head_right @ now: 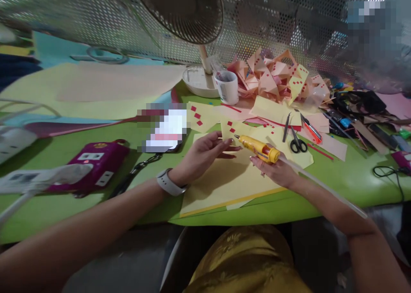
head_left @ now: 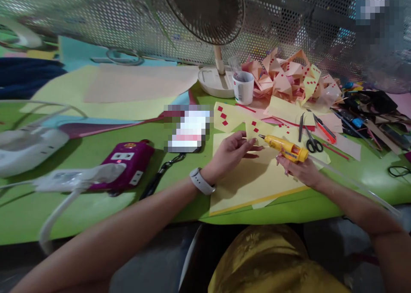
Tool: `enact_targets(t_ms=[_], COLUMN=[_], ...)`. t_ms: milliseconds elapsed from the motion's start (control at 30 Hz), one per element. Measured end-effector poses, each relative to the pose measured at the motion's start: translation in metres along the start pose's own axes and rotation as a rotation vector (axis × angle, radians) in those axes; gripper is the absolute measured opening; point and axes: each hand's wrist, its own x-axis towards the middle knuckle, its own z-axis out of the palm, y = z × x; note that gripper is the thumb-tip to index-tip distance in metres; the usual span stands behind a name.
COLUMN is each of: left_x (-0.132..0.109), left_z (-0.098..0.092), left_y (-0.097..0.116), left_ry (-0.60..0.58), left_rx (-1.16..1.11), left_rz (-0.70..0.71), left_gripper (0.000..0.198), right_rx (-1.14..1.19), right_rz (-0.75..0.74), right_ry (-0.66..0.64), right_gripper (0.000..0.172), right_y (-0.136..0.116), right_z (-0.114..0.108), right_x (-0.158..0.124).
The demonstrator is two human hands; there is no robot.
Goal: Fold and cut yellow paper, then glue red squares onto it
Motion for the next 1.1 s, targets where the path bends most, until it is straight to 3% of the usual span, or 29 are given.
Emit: enact_targets(t_ms=[267, 600, 900, 1100], left_x=[0.000, -0.001, 0.000, 0.000], left_z=[0.000, 0.000, 0.000, 0.000], left_y=[0.001, 0.001, 0.000, 0.000], left_ry=[-0.001, 0.001, 0.003, 0.001], left_rx=[-0.004, -0.006, -0.018, -0.018], left_rz=[0.009, 0.005, 0.026, 0.022], left_gripper=[0.040, 0.043, 0.041, 0.040], right_rx=[0.231, 0.149, 0.180, 0.029], right_rz=[0.129, 0.103, 0.136, 0.055], right_ry=[-0.008, 0.004, -0.017, -0.006], right_gripper=[0.033, 0.035, 0.030, 0.029], right_y=[-0.007, 0.004, -0.005, 0.012], right_z=[0.002, 0.002, 0.001, 0.002], right_x=[-0.001, -0.003, -0.002, -0.004])
